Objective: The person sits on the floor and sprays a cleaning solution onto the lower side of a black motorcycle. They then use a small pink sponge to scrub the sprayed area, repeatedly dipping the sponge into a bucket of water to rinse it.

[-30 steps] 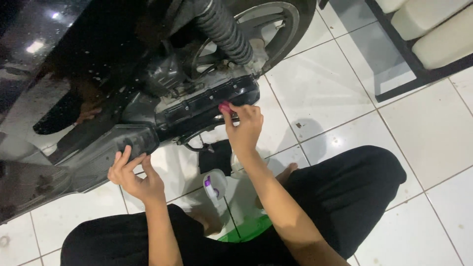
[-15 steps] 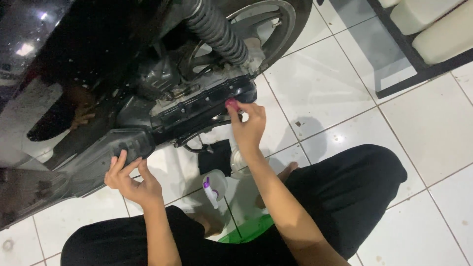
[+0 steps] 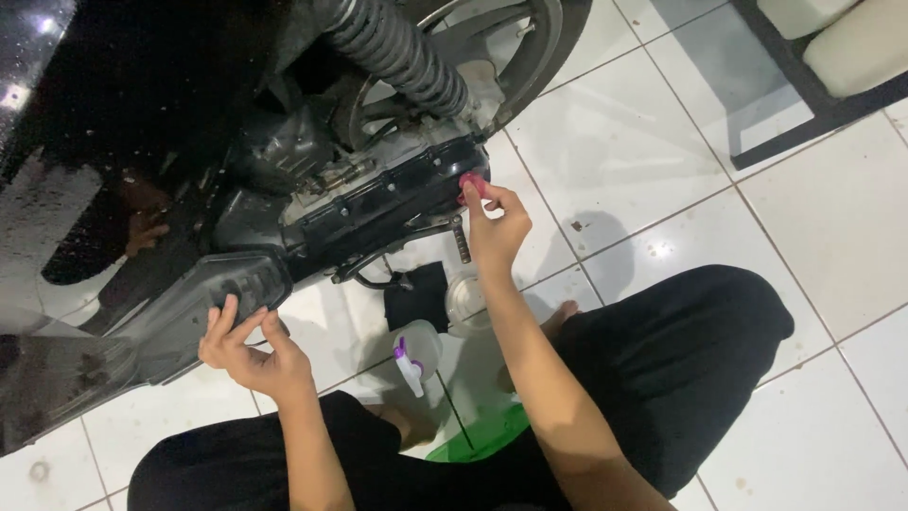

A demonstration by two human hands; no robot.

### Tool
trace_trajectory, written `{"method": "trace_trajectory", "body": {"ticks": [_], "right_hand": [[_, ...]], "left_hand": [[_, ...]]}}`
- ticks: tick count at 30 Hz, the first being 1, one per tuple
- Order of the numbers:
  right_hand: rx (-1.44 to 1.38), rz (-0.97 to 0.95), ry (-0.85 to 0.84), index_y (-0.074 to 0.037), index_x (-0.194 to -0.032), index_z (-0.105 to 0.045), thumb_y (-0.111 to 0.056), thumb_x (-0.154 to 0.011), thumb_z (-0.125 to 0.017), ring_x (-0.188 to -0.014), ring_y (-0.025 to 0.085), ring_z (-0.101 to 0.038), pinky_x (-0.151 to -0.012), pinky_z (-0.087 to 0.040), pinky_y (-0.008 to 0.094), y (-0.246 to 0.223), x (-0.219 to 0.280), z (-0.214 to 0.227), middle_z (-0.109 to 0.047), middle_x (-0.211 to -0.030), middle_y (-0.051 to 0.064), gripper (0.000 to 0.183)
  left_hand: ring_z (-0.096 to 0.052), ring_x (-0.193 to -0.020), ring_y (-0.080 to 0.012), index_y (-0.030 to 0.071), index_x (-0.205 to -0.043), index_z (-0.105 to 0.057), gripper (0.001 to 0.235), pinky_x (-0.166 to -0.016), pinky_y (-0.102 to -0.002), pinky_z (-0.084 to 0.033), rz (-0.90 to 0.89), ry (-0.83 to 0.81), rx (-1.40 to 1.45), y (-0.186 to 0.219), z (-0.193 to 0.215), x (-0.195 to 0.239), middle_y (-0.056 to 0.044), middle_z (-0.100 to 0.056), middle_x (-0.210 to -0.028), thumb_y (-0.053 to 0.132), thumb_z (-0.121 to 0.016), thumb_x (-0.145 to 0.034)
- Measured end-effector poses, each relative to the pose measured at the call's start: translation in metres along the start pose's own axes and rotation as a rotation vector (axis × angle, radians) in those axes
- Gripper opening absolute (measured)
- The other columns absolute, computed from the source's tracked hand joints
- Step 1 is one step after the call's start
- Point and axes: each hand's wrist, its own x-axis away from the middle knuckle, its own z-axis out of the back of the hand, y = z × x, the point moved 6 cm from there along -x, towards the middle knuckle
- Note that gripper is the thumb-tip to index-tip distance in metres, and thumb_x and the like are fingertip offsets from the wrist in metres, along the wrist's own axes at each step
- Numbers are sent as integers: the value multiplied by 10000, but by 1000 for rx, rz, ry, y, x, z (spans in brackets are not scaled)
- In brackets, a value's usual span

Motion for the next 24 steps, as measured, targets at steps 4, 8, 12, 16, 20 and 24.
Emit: {"method": "trace_trajectory", "body": {"ticks": [4,8,12,16,20,24], "right_hand": [[-8,27,-7,-100,-880,-783,-200,-759,-916,-676,139,-610,-661,-495,284,-7,5,1,-721,-739,43,206],[-53,-112,0,-137,-900,-798,-286,-774,-903,-647,71,-552,-551,-419,209,7,0,1,-702,-721,17,221],[-54,-174,-20,-95,-904,-794,-223,-757,-909,-652,108,-615,-522,-416,214,5,13,3,-747,-758,54,227],[-66,-189,16,-91,-915,-797,-220,-782,-890,-669,98,-608,-541,-409,210,12,10,4,-761,-790,53,207],[-44,-235,4,-67,-930,-793,-257,-780,-895,-653,120,-618,-533,-440,216,26,18,3,-765,-823,95,262],[-54,-225,14,-71,-913,-786,-302,-782,-891,-669,131,-649,-547,-467,231,28,5,7,-769,-829,80,287]], "left_hand": [[-399,-1388,-306,99,-979,-646,125,-1195,-505,-312,9,13,23,-1,-1,1,-57,-567,-1305,182,-691,-1061],[-389,-1399,-298,88,-983,-645,122,-1188,-481,-326,-1,9,28,-1,0,0,-66,-549,-1309,172,-687,-1061],[-388,-1403,-283,78,-976,-650,169,-1192,-442,-328,-2,25,17,-4,0,2,-68,-550,-1308,220,-708,-1048],[-384,-1402,-285,60,-969,-640,174,-1194,-438,-329,17,29,40,-8,-1,4,-82,-548,-1298,199,-709,-1047],[-384,-1390,-286,53,-971,-641,181,-1195,-444,-326,9,38,26,-10,-2,5,-87,-549,-1304,203,-704,-1051],[-398,-1383,-297,43,-973,-651,198,-1190,-427,-340,-14,44,11,-8,-1,5,-105,-556,-1312,216,-718,-1043]]}}
